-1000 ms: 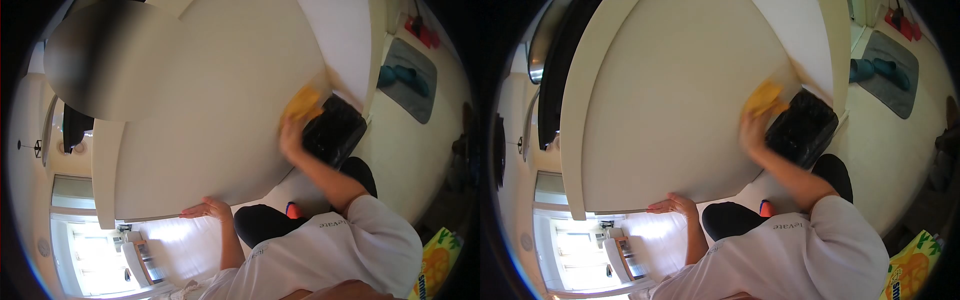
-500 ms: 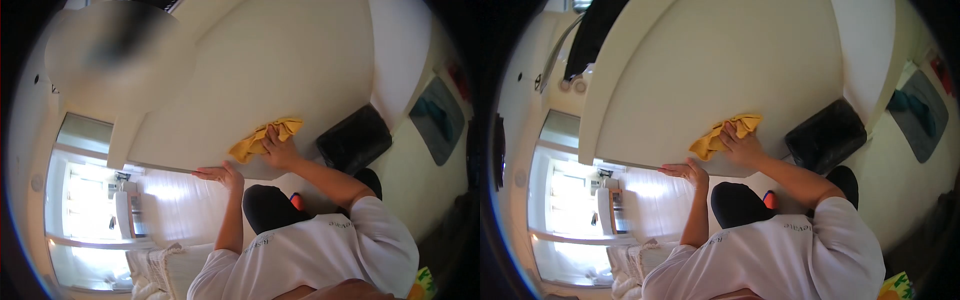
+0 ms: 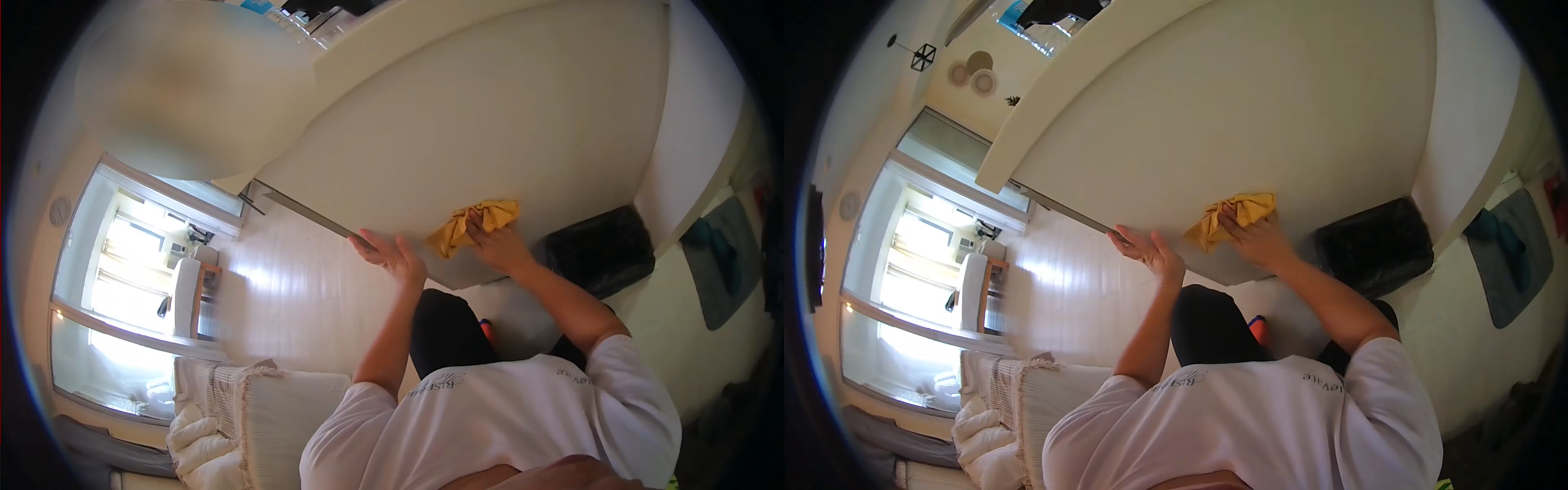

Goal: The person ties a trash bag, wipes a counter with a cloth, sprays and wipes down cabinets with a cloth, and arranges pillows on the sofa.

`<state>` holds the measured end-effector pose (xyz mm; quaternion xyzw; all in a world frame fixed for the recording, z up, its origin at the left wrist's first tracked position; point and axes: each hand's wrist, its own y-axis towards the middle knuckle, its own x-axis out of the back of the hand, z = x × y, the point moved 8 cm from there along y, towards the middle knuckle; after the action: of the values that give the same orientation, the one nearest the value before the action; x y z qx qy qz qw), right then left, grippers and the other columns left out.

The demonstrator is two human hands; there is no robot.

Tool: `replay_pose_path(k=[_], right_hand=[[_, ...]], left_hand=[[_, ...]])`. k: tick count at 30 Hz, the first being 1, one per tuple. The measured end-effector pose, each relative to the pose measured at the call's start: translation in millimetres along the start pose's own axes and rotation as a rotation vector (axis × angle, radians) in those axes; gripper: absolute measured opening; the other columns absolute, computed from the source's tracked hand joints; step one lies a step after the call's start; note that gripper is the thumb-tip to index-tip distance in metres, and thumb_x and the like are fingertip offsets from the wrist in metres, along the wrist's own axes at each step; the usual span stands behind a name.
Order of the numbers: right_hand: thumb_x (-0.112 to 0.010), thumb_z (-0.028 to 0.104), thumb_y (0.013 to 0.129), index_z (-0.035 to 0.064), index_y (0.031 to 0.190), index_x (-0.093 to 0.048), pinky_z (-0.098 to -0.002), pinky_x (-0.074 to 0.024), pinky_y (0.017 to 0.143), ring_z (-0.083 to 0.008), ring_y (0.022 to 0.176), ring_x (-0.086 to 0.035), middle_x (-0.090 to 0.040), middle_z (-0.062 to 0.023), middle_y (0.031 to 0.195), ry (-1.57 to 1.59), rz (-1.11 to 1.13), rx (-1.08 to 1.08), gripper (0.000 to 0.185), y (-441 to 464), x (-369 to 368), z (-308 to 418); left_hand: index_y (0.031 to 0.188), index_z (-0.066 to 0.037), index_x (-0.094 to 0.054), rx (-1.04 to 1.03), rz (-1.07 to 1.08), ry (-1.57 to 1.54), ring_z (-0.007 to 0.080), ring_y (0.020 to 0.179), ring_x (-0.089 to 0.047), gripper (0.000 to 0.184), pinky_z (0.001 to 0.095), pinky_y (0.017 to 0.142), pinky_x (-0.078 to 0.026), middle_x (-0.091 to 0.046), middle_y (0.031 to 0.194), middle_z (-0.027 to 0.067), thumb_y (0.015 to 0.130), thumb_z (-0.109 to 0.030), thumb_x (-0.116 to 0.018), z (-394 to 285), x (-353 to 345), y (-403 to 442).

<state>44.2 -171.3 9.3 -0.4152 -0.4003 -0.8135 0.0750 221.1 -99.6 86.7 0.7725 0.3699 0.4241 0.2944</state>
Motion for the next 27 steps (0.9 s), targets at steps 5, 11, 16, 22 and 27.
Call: replay_pose_path(k=[5,11,16,22,27], right_hand=[[-0.051,0.026,0.079,-0.0015,0.133,-0.031,-0.0578,-0.0149,0.102,-0.0477,0.127,-0.018,-0.023,-0.0243,0.139,-0.152,-0.745,-0.123,0.063,49.9,177.8,-26.7],[-0.053,0.02,0.08,0.004,0.132,-0.034,-0.06,-0.0179,0.101,-0.0462,0.127,-0.021,-0.023,-0.0229,0.14,-0.203,-0.275,-0.034,0.057,-38.3,21.8,-51.5],[-0.056,0.026,0.079,0.0075,0.132,-0.035,-0.055,-0.0188,0.102,-0.0406,0.129,-0.022,-0.023,-0.0165,0.142,-0.17,-0.489,0.027,0.06,36.9,130.5,-6.3],[-0.061,0.038,0.072,0.0104,0.129,-0.042,-0.0554,-0.0211,0.099,-0.0377,0.129,-0.023,-0.025,-0.0105,0.143,-0.29,-0.638,0.018,0.066,97.8,179.3,42.0],[-0.058,0.027,0.074,0.0191,0.133,-0.038,-0.0563,-0.0226,0.098,-0.0332,0.125,-0.029,-0.028,-0.0047,0.141,-0.377,-0.079,0.32,0.062,28.7,51.7,32.3]], left_hand=[[0.14,-0.003,0.004,-0.034,0.05,0.055,0.0388,0.132,0.009,0.07,0.0477,0.106,-0.01,0.018,0.141,0.021,0.093,-0.035,-0.037,13.6,2.0,-8.6],[0.14,-0.002,0.004,-0.057,-0.01,0.005,0.039,0.132,0.011,0.071,0.0484,0.106,-0.009,0.02,0.141,0.022,0.092,-0.03,-0.04,0.8,-4.1,2.5],[0.14,-0.003,0.003,-0.042,-0.012,-0.003,0.0395,0.132,0.009,0.07,0.0482,0.106,-0.009,0.018,0.141,0.0222,0.092,-0.031,-0.039,1.2,-2.3,-0.3],[0.14,-0.003,-0.003,-0.041,-0.035,-0.037,0.0399,0.133,0.004,0.067,0.0487,0.106,-0.011,0.009,0.143,0.0232,0.092,-0.033,-0.038,5.5,2.1,-2.5],[0.14,-0.002,-0.012,-0.04,-0.04,-0.092,0.039,0.133,-0.004,0.063,0.046,0.106,-0.014,0.004,0.143,0.0228,0.092,-0.034,-0.038,3.7,8.8,-1.3]])
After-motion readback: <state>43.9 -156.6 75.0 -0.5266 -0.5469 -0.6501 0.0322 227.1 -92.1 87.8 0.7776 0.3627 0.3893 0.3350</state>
